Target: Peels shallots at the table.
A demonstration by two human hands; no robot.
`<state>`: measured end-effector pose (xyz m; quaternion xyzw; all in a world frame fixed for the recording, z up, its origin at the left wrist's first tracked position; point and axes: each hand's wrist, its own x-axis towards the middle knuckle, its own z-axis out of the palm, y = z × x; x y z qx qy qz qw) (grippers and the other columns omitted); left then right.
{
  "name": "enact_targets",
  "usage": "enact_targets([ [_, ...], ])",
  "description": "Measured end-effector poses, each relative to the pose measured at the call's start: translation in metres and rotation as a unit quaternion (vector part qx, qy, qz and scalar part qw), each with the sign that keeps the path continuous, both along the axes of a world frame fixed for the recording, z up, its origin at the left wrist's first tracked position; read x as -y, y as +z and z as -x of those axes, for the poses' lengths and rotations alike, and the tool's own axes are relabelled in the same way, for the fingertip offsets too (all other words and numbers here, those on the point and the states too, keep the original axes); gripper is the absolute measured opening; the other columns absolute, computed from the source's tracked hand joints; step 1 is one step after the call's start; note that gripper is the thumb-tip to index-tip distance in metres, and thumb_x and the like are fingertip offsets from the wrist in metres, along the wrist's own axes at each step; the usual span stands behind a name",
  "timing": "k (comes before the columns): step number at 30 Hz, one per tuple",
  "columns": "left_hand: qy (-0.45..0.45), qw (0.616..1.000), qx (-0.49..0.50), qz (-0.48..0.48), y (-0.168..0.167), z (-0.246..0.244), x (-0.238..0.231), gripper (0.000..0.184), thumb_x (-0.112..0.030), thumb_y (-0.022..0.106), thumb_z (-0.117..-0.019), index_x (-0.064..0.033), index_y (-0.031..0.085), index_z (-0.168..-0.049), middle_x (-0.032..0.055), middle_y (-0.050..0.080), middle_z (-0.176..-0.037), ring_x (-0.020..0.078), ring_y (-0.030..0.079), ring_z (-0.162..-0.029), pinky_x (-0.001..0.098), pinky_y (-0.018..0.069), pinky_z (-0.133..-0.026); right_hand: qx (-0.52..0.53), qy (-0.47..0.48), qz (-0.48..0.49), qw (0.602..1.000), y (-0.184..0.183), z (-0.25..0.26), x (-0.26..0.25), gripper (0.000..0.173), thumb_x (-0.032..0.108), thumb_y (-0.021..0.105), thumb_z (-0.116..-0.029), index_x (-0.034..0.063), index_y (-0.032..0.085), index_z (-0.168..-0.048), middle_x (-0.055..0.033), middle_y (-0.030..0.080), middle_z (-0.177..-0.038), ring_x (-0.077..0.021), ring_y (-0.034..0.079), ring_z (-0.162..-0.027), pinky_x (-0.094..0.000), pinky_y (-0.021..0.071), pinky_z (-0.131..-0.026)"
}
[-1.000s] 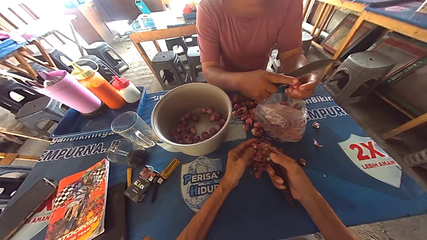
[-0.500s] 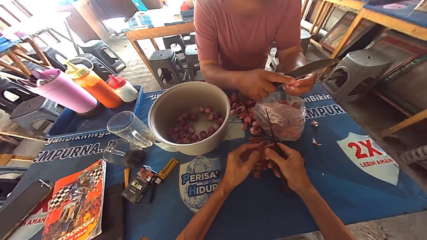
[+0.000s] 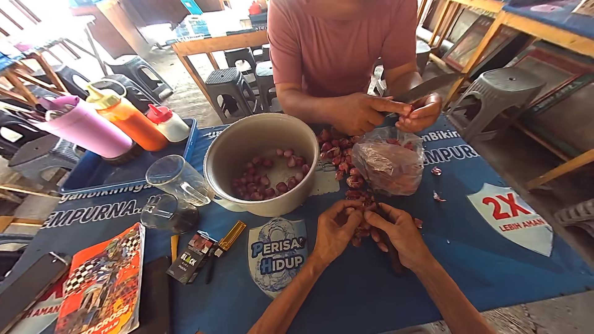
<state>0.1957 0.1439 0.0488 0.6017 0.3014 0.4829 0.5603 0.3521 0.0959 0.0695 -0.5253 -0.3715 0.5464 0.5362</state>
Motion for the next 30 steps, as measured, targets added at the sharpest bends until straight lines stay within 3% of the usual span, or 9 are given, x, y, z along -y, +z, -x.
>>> enact_targets([
  [5, 0.012, 0.999, -0.019, 0.031, 0.003, 0.005, -0.004, 0.018, -0.006, 0.055, -0.1004, 0.0057, 0.061, -0.112, 0.0008, 0.065, -0.083, 0.0043, 0.063, -0.070, 0.0206, 0.0550, -0.065, -0.001, 0.029, -0.007, 1.000, 0.000, 0.001, 0.001, 0.014, 0.014, 0.058, -0.1017, 0.0029, 0.065, -0.108, -0.0008, 0.064, -0.073, -0.0039, 0.051, -0.044, -0.0159, 0.0437, -0.038],
  [8, 0.037, 0.997, -0.031, 0.055, 0.005, 0.007, -0.005, 0.018, -0.005, 0.058, -0.1001, 0.0059, 0.062, -0.113, 0.0042, 0.069, -0.084, 0.0079, 0.067, -0.069, 0.0233, 0.0590, -0.064, 0.004, 0.051, -0.023, 0.998, -0.003, -0.002, 0.002, 0.027, 0.021, 0.046, -0.1069, 0.0047, 0.063, -0.120, 0.0020, 0.061, -0.071, -0.0031, 0.048, -0.043, -0.0163, 0.0433, -0.038],
  [11, 0.060, 0.996, -0.042, 0.060, 0.004, 0.007, -0.006, 0.019, -0.005, 0.061, -0.0981, 0.0052, 0.066, -0.113, 0.0054, 0.071, -0.088, 0.0076, 0.069, -0.073, 0.0231, 0.0593, -0.069, 0.006, 0.083, -0.048, 0.995, -0.004, -0.003, 0.005, 0.038, 0.022, 0.038, -0.1080, 0.0048, 0.051, -0.139, 0.0029, 0.061, -0.074, -0.0034, 0.048, -0.043, -0.0163, 0.0421, -0.038],
  [15, 0.088, 0.992, -0.045, 0.078, 0.006, 0.007, -0.006, 0.019, -0.006, 0.066, -0.0962, 0.0046, 0.066, -0.112, 0.0050, 0.070, -0.087, 0.0063, 0.067, -0.072, 0.0215, 0.0584, -0.069, -0.005, 0.141, -0.074, 0.987, -0.005, -0.002, 0.006, 0.054, 0.018, 0.039, -0.1068, 0.0041, 0.030, -0.158, 0.0017, 0.065, -0.080, -0.0043, 0.050, -0.046, -0.0169, 0.0434, -0.040],
  [23, 0.111, 0.990, -0.039, 0.081, 0.010, 0.006, -0.004, 0.017, -0.004, 0.066, -0.0927, 0.0045, 0.066, -0.107, 0.0032, 0.068, -0.084, 0.0040, 0.065, -0.071, 0.0192, 0.0567, -0.068, 0.004, 0.179, -0.068, 0.981, -0.008, -0.001, 0.003, 0.055, 0.016, 0.043, -0.1057, 0.0075, 0.031, -0.159, 0.0001, 0.068, -0.090, -0.0045, 0.054, -0.051, -0.0167, 0.0445, -0.041],
  [30, 0.109, 0.992, -0.022, 0.057, 0.007, 0.005, -0.003, 0.014, -0.002, 0.067, -0.0915, 0.0046, 0.068, -0.104, 0.0042, 0.070, -0.085, 0.0055, 0.066, -0.072, 0.0203, 0.0575, -0.068, -0.031, 0.153, -0.010, 0.988, -0.004, -0.001, 0.006, 0.053, 0.015, 0.047, -0.1043, 0.0104, 0.040, -0.157, -0.0022, 0.066, -0.084, -0.0058, 0.051, -0.046, -0.0182, 0.0428, -0.038],
])
